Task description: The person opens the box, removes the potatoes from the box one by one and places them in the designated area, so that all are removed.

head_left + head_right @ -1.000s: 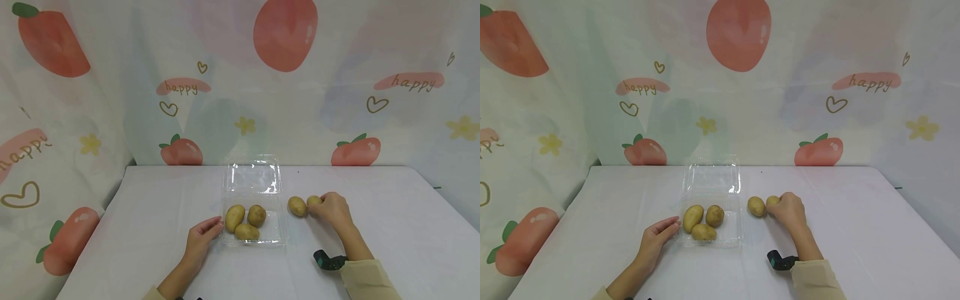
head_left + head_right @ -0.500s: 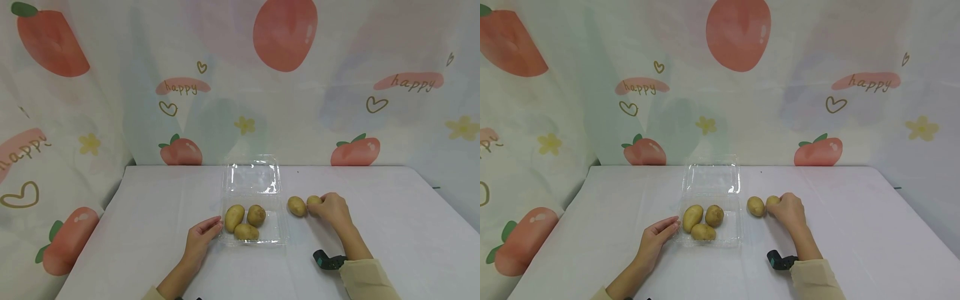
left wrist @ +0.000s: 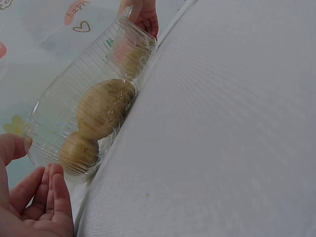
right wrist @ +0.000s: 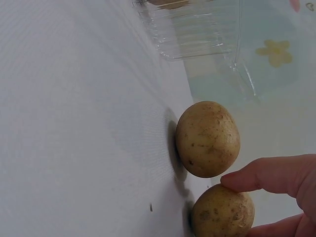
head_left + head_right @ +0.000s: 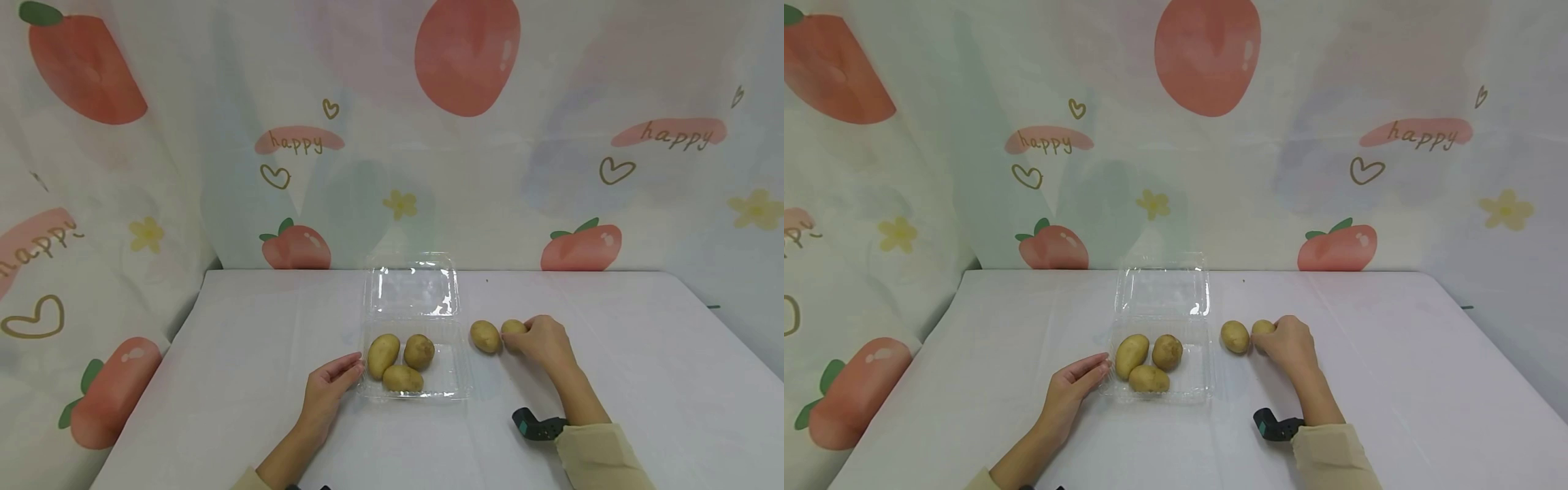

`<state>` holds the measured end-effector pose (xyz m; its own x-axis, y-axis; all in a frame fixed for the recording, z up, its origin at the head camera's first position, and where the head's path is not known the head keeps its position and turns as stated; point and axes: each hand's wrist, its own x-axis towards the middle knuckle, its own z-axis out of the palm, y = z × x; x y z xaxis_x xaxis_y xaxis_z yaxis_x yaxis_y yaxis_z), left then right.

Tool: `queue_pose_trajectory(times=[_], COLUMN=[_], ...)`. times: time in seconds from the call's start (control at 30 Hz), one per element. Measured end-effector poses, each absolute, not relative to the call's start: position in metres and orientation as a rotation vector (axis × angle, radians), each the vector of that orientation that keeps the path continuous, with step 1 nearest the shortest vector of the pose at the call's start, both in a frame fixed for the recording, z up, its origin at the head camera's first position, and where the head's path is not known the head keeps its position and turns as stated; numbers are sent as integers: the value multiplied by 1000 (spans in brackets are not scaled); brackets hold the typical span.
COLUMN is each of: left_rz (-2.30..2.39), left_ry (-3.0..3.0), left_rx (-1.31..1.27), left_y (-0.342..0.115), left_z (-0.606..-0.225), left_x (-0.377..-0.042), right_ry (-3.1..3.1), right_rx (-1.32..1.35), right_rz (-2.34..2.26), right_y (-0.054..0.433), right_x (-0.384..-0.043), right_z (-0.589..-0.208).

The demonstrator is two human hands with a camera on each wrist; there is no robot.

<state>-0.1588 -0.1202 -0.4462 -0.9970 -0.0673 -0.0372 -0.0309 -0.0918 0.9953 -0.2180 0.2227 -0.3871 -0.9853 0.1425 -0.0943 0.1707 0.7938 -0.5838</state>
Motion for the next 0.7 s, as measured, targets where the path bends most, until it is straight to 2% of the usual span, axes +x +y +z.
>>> queue_pose_trajectory(times=[0.7], left_rz=[-2282], left_ry=[-2107], left_rx=[81], left_y=[-120], left_z=[-444], left_x=[-157], right_ry=[2893], right_rx=[214], right_rz=[-938], right_y=[227], right_x=[-216], right_z=[-383])
